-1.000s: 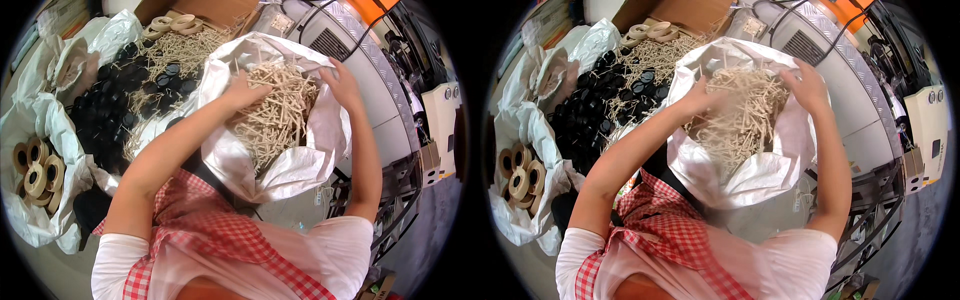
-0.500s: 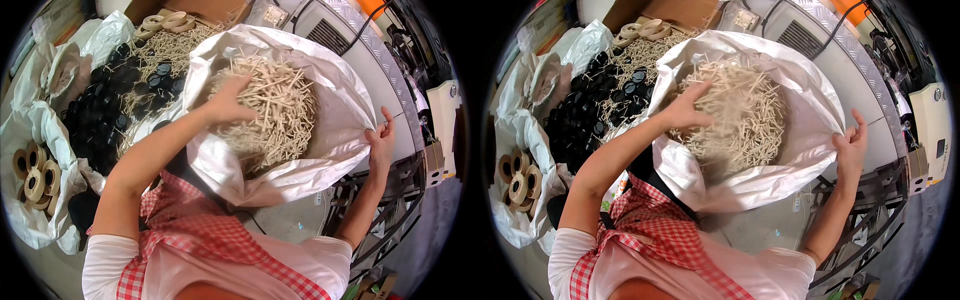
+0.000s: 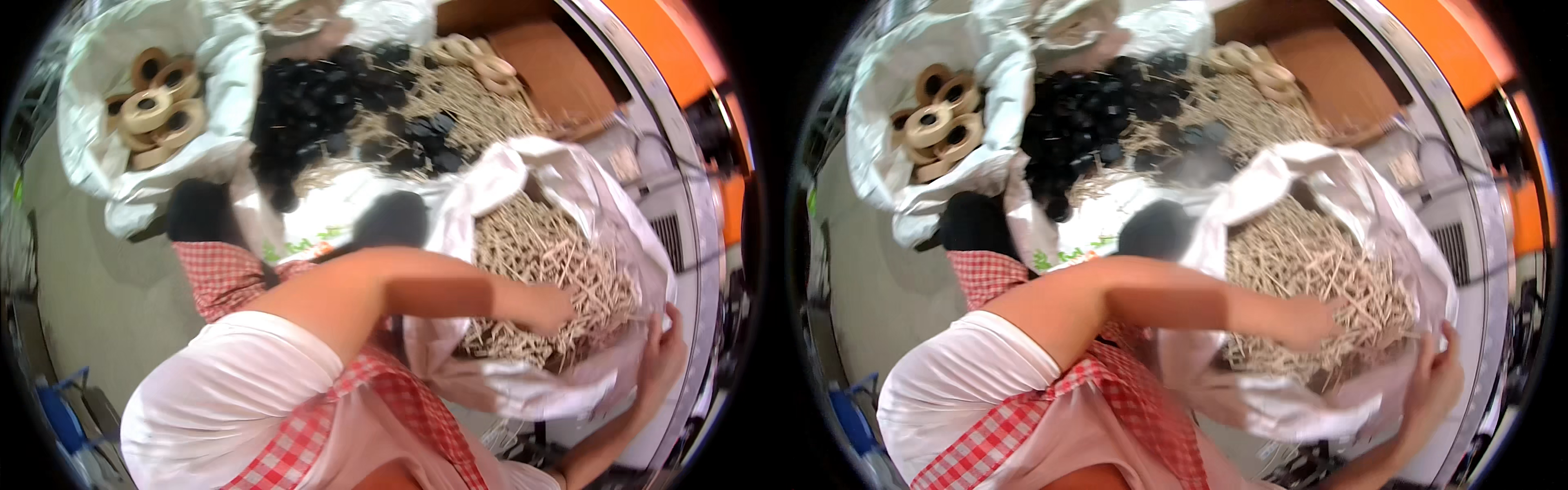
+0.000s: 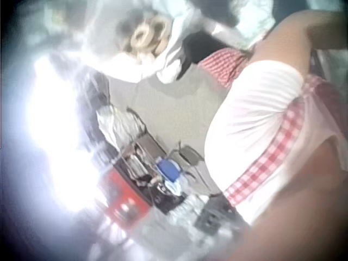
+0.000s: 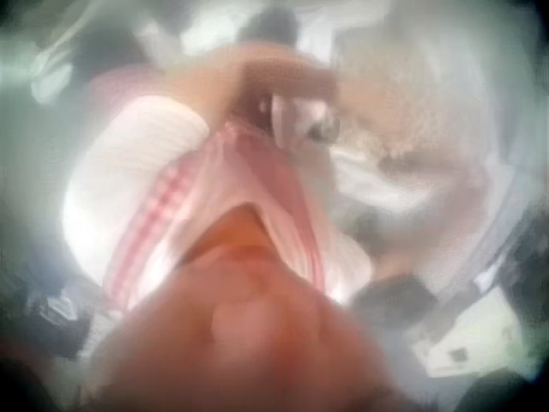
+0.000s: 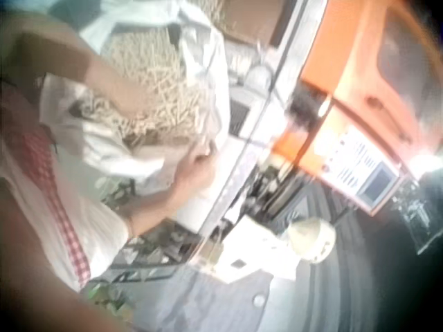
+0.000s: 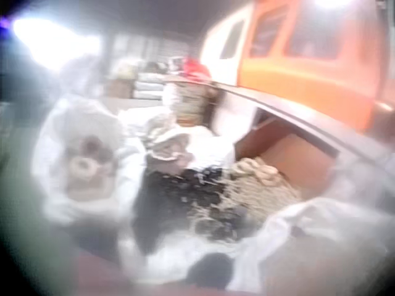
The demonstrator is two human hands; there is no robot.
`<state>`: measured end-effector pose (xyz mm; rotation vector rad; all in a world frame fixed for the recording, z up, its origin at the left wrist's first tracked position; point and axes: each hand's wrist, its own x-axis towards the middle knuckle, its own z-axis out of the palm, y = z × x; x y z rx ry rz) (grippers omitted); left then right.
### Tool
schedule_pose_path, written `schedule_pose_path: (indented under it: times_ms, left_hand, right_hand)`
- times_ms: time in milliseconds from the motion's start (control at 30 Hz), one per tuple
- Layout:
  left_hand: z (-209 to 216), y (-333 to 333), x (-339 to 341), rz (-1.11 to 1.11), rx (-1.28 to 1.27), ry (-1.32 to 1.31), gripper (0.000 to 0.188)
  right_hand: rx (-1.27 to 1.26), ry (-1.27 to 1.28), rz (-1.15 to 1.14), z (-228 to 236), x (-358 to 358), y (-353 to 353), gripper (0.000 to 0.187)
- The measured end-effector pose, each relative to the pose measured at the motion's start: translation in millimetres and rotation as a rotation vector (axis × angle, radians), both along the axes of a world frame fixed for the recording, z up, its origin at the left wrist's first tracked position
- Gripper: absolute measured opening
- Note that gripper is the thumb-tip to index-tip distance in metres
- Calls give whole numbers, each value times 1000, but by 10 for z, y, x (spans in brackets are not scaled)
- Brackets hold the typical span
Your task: The person assembles small spools by inserting a black inner component into a tan circular outer ring and then places the assembled units into a large white bag containing wooden sticks.
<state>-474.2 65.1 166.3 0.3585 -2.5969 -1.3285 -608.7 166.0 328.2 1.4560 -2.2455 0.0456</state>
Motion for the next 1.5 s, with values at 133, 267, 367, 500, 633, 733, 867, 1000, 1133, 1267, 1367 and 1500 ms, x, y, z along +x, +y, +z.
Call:
schedule_pose_path:
  times_ms: [133, 267, 367, 500, 633, 733, 867, 1000, 1133, 1267, 1367, 1500]
  left_hand:
    - [-86, 23, 176, 167, -498, -19, 27]
    - [-272, -109, 662, 246, -500, 155, 13]
    - [-301, -130, 1191, 309, -531, 465, 19]
    - [-444, -683, 2182, 517, -104, 48, 32]
    - [-1555, -1558, 3389, 913, -314, -385, 38]
    - [-2050, -1848, 4035, 1162, -363, -689, 65]
    - [-2589, -2027, 4558, 1208, -220, -923, 102]
    - [-2867, -2214, 4644, 1272, -60, -1035, 119]
    - [-2987, -2325, 4822, 1256, 142, -1192, 124]
    - [-3111, -2403, 4945, 1260, 114, -1158, 129]
    - [-3222, -2399, 4909, 1271, 73, -1166, 129]
    - [-3257, -2408, 4883, 1289, 45, -1161, 129]
  right_hand:
    - [-119, -121, 388, 149, 452, -465, 29]
    - [146, -230, 730, -42, 1320, -1261, 27]
    - [263, -145, 800, -160, 1785, -1714, 25]
    - [451, -124, 807, -561, 2092, -2623, 29]
    - [678, -45, 820, -1372, 2257, -3699, 36]
    - [814, -28, 736, -2155, 2294, -4422, 33]
    - [832, -76, 615, -3133, 2344, -5017, 32]
    - [777, -85, 547, -3767, 2199, -5355, 44]
    - [636, -268, 316, -4097, 2149, -5580, 67]
    - [517, -306, 332, -4223, 2161, -5581, 86]
    - [554, -211, 486, -4245, 2267, -5367, 66]
    - [944, -458, 756, -4327, 2437, -5219, 63]
